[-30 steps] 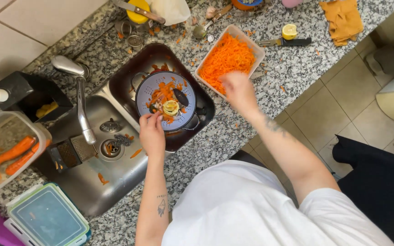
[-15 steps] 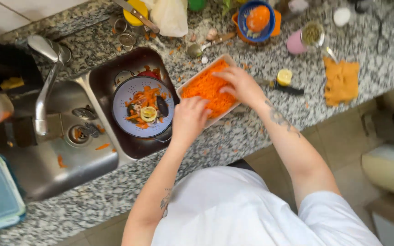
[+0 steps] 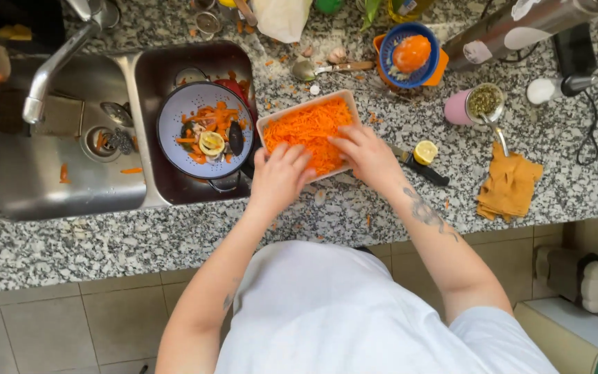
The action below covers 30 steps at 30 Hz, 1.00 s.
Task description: The person grates carrots into a plastic container using a handheld grater. They then discard vegetable peels from a colander into a trash bin, rinse the colander under running water, and wipe the countertop with a cloth.
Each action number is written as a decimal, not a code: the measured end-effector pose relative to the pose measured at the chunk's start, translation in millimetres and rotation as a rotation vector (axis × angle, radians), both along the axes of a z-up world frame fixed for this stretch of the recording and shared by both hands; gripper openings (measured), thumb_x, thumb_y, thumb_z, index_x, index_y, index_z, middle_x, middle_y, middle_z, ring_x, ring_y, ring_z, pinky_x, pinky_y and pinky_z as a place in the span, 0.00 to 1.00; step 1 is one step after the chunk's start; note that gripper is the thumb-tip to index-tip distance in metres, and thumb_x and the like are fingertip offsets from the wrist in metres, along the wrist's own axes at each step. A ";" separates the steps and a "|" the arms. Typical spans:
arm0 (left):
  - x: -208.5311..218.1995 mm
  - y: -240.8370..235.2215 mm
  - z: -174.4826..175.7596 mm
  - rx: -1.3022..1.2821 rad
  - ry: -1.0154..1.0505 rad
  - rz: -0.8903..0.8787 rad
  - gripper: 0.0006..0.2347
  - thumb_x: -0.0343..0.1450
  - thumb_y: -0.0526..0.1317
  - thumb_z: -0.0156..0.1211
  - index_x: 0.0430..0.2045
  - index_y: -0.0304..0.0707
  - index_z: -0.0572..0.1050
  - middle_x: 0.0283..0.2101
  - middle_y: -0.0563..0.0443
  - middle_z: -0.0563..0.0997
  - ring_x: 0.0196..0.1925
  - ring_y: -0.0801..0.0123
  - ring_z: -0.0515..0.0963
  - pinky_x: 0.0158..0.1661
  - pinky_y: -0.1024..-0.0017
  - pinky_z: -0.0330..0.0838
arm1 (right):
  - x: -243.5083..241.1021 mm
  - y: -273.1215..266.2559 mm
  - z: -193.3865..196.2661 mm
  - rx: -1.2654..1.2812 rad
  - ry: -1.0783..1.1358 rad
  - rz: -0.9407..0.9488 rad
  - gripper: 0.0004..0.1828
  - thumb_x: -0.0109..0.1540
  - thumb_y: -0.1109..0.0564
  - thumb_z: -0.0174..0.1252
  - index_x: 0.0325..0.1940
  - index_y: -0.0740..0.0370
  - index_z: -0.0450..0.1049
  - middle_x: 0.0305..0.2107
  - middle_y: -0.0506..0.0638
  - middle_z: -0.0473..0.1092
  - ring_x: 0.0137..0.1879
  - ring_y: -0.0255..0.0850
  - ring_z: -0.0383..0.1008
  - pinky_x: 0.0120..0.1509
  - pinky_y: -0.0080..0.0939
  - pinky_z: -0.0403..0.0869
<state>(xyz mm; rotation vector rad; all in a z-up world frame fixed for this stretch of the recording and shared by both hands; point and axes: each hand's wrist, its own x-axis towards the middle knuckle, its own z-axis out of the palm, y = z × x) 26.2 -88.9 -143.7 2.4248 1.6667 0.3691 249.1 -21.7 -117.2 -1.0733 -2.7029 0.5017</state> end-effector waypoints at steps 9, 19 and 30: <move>-7.8 25.4 3.1 0.086 0.108 0.088 0.11 0.67 0.47 0.54 0.42 0.52 0.74 0.46 0.61 0.72 0.52 0.67 0.63 0.40 0.63 0.50 | -4.0 12.3 -0.6 0.097 0.043 0.046 0.15 0.62 0.60 0.53 0.54 0.60 0.70 0.47 0.55 0.69 0.56 0.53 0.68 0.49 0.47 0.73; 16.8 8.0 -4.3 0.291 -0.095 0.229 0.06 0.60 0.45 0.67 0.18 0.53 0.74 0.19 0.64 0.70 0.25 0.76 0.70 0.33 0.72 0.56 | -19.3 -1.2 -11.5 -0.019 0.267 -0.342 0.03 0.60 0.56 0.61 0.37 0.54 0.77 0.25 0.43 0.73 0.32 0.36 0.74 0.31 0.32 0.73; 33.0 8.4 44.6 0.578 -0.427 -0.008 0.04 0.70 0.43 0.54 0.33 0.54 0.75 0.34 0.63 0.76 0.34 0.73 0.73 0.39 0.74 0.62 | -50.8 -13.2 21.7 -0.532 0.497 -0.533 0.06 0.57 0.54 0.60 0.32 0.57 0.77 0.21 0.50 0.72 0.31 0.37 0.71 0.33 0.39 0.72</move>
